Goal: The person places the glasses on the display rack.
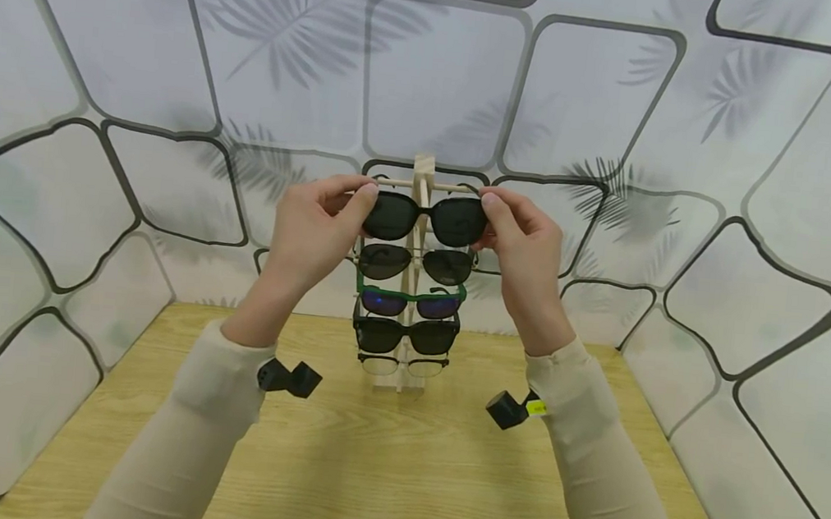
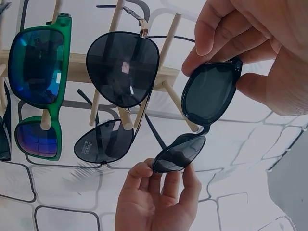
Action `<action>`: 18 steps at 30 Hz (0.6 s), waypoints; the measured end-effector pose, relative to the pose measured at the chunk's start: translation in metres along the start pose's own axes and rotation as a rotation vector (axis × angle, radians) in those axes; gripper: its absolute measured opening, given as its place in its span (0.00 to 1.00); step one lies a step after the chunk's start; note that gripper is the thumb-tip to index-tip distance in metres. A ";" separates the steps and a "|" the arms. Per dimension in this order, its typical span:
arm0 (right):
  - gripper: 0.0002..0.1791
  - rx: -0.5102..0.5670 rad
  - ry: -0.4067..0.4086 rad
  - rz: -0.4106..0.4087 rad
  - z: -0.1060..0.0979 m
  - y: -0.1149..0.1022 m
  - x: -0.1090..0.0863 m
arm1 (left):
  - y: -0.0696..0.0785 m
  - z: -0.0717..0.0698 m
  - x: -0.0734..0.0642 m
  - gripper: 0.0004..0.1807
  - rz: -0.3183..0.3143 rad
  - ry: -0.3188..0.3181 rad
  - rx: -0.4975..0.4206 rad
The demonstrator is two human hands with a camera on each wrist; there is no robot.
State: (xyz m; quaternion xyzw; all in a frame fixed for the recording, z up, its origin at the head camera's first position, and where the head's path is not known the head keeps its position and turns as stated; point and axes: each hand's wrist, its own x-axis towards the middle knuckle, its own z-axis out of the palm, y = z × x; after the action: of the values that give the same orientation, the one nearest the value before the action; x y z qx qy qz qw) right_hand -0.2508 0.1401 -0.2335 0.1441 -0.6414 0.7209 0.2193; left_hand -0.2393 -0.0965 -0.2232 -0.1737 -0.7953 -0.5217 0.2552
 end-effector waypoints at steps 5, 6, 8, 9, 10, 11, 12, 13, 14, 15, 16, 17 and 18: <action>0.16 -0.007 0.003 0.013 0.000 0.001 0.002 | -0.001 0.001 0.001 0.18 0.001 0.001 0.009; 0.16 -0.007 0.004 0.014 0.000 0.002 0.003 | -0.001 0.001 0.002 0.18 0.001 0.000 0.009; 0.16 -0.005 0.007 0.015 0.000 0.003 0.004 | -0.001 0.002 0.002 0.18 -0.001 0.000 0.008; 0.16 -0.008 0.008 0.016 0.000 0.003 0.004 | -0.002 0.002 0.002 0.18 -0.001 0.000 0.008; 0.15 -0.009 0.009 0.016 0.000 0.003 0.005 | -0.002 0.002 0.003 0.18 -0.004 0.000 0.008; 0.15 -0.013 0.009 0.016 0.000 0.004 0.005 | -0.002 0.002 0.003 0.18 -0.006 -0.001 0.009; 0.15 -0.019 0.010 0.016 0.000 0.004 0.006 | -0.002 0.003 0.003 0.18 -0.008 -0.001 0.010; 0.15 -0.025 0.011 0.017 0.000 0.005 0.007 | -0.002 0.003 0.003 0.18 -0.007 -0.002 0.012; 0.15 -0.031 0.012 0.018 0.000 0.005 0.007 | -0.003 0.003 0.003 0.18 -0.006 -0.003 0.015; 0.16 -0.036 0.011 0.019 0.000 0.005 0.007 | -0.003 0.003 0.003 0.18 -0.004 -0.003 0.018; 0.16 -0.041 0.012 0.020 0.000 0.005 0.007 | -0.003 0.003 0.003 0.18 -0.002 -0.003 0.020; 0.17 -0.042 0.011 0.020 0.000 0.005 0.008 | -0.003 0.003 0.004 0.19 0.000 -0.003 0.021; 0.18 -0.045 0.010 0.019 0.001 0.005 0.008 | -0.003 0.003 0.004 0.19 0.002 -0.003 0.023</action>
State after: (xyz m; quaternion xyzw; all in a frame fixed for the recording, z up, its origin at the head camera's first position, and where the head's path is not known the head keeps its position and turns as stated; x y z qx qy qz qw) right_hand -0.2605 0.1403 -0.2339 0.1291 -0.6577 0.7091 0.2189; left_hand -0.2448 -0.0951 -0.2243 -0.1723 -0.8014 -0.5122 0.2563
